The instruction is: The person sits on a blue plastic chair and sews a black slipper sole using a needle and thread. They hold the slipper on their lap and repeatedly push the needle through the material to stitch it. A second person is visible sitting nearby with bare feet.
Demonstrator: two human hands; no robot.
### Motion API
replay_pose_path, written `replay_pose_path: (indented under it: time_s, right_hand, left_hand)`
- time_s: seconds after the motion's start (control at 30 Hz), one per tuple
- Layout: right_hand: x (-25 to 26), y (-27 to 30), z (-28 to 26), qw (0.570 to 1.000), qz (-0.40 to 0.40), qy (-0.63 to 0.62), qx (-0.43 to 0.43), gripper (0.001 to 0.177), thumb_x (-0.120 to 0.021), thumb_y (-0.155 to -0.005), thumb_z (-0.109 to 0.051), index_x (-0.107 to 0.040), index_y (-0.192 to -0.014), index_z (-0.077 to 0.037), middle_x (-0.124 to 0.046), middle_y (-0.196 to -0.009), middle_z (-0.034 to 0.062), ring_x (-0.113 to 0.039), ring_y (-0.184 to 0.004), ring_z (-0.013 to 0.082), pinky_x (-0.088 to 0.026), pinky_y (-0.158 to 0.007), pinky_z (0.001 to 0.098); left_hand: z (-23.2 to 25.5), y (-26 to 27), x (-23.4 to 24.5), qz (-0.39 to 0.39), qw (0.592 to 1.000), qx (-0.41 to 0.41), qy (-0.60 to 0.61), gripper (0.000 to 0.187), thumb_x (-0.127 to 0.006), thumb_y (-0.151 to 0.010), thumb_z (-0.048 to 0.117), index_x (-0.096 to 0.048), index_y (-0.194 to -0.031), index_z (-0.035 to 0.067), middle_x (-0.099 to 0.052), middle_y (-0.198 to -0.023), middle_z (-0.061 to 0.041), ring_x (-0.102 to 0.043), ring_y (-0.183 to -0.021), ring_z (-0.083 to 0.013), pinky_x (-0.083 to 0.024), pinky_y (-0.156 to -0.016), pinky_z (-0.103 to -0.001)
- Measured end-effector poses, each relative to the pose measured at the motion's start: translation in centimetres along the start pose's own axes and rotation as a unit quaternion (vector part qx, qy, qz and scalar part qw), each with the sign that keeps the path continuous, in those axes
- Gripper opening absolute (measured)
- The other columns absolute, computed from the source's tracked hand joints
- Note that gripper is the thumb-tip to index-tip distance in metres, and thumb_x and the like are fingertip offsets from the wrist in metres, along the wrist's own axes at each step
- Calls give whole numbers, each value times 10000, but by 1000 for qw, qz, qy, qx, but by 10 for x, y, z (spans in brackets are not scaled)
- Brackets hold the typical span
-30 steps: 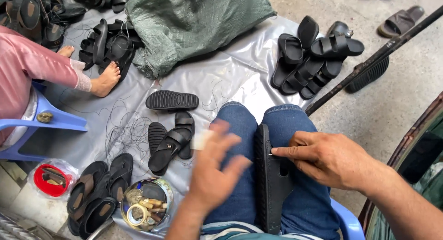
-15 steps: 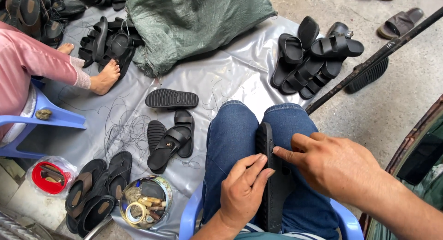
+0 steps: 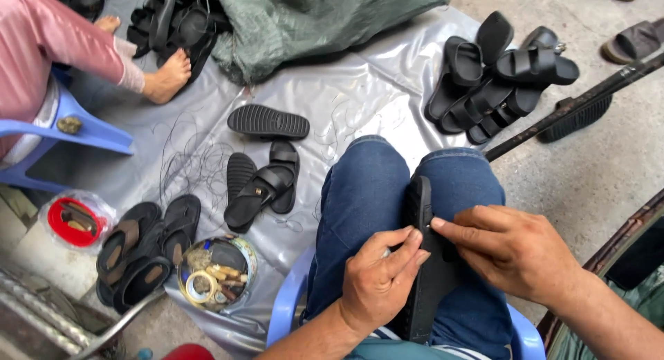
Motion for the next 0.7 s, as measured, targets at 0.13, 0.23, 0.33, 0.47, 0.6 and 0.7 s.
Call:
replay_pose_path:
  time_s: [0.13,0.23,0.33,0.47,0.6,0.7]
  right_hand:
    - [7,-10,-13,996,31,81,17,172,-606,-812,-190,-632,-976,-145,-628,-850,-19,-605,-645,143,-468,-482,265]
    - [12,-9,-10,999,-3,45,-29,183,-590,-802,-200,-633,-979,-179,-638,-867,-45,-630,-647,123,-476,-473,272]
    - [12,-5,-3,998,-34,2,-59,263,-594,-782,-230,-627,-1042,-205,-659,-908,-54,-656,-692,124,-511,-562,268]
    - [10,-4,1,996,-44,9,-74,250,-594,-783,-222,-644,-1028,-218,-668,-920,-75,-655,-730,130,-515,-576,278]
    - [6,-5,2,995,-55,-19,-75,274,-581,-792,-239,-629,-1061,-219,-646,-900,-62,-645,-711,155,-498,-548,291]
    - [7,-6,0,996,-47,-28,-76,277,-584,-794,-254,-629,-1063,-207,-647,-904,-55,-645,-709,154,-501,-568,286]
  left_hand:
    - [4,-6,-1,-26,999,-10,-26,309,-718,-812,83,-591,-1092,114,-621,-1020,-93,-679,-839,-193,-577,-618,-269]
    - [6,-19,9,-80,996,-15,-40,256,-708,-814,128,-617,-1054,134,-631,-997,-46,-680,-784,-167,-574,-625,-281]
    - [-20,-23,24,-214,968,51,-120,172,-546,-871,209,-663,-989,162,-612,-842,-14,-620,-680,-185,-495,-584,-312]
    - [-28,-36,42,-340,880,327,-55,96,-591,-763,254,-675,-805,235,-625,-773,85,-609,-756,-88,-443,-704,-248]
    - [-12,-29,9,-263,801,354,404,69,-589,-856,120,-611,-905,76,-568,-914,-98,-585,-613,-112,-379,-356,-143]
    - [-13,-42,6,-272,911,254,177,114,-535,-876,165,-592,-972,142,-598,-777,-32,-565,-633,-134,-396,-523,-267]
Point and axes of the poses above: each hand's wrist, its own y-axis away from the middle knuckle, its own x-axis out of the back of the hand, z = x × y, the point moved 5 cm from there along -y, towards the middle knuckle
